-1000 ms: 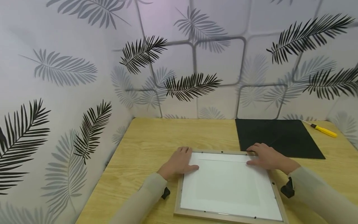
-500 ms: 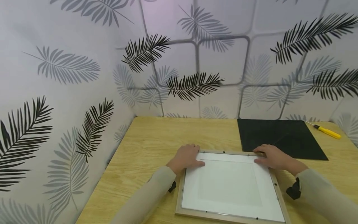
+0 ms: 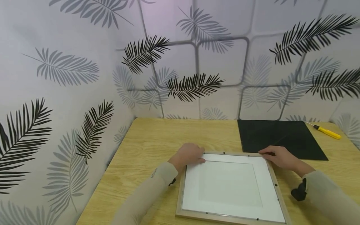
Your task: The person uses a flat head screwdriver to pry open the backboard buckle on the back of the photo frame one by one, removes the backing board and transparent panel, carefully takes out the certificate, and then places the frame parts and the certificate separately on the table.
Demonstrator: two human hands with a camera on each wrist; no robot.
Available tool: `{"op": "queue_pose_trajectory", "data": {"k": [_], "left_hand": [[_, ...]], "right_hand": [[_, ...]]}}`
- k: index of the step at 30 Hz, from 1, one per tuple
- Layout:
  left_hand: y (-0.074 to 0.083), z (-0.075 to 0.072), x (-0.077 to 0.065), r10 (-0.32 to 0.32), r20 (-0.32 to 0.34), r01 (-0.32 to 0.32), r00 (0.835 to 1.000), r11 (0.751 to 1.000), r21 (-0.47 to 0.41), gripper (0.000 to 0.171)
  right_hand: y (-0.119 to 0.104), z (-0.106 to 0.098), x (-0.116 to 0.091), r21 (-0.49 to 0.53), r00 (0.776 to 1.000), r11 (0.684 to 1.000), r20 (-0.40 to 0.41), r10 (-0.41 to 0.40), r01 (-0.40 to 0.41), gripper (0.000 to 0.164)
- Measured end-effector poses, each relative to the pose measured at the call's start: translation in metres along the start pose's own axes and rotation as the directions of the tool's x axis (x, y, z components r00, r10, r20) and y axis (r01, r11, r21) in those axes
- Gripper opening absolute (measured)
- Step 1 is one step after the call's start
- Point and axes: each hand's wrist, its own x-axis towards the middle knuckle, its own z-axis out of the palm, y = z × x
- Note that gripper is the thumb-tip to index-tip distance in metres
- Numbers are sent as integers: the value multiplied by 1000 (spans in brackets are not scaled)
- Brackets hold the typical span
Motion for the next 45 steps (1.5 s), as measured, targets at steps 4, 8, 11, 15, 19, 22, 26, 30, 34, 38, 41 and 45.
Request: {"op": "queue_pose_trajectory", "data": {"k": [4,8,11,15,19,22,26,30,34,38,41,45], "left_hand": [[1,2,-2,75,-28,-73,997,995,73,36],[3,2,-5,128,-57,-121,990,987,110,33],[5,0,-7,168,-71,-154,983,972,177,35],[9,-3,-7,216,-53,-194,975,942,274,34],[13,-8,-8,268,-52,-236,962,912,335,27],[13,-12,-10,283,-96,-232,954,904,360,26],[10,-17,-12,239,-143,-186,960,933,309,24],[5,-12,-11,165,-158,-139,974,977,161,26],[0,0,-10,80,-178,-95,981,992,-81,35],[-9,6,-11,13,-185,-65,983,960,-274,37],[-15,5,-15,-22,-176,-36,984,946,-321,37],[-23,1,-22,-45,-187,-6,981,964,-264,40]], "right_hand": [[3,1,-2,30,999,999,15,30,-30,22],[6,1,-2,50,998,997,31,60,-61,23],[6,0,-2,54,997,996,36,63,-65,23],[6,0,-2,51,998,997,29,61,-63,23],[5,-1,0,43,998,997,31,59,-61,23],[5,-1,1,41,998,997,32,63,-64,23],[5,0,1,40,997,997,28,67,-68,23],[5,0,0,35,997,997,24,70,-71,22],[5,1,-2,18,998,998,21,67,-67,24],[4,2,-4,2,996,998,46,70,-70,30],[2,3,-5,-9,993,996,77,85,-84,37],[-5,1,-8,-27,988,994,106,113,-110,46]]}}
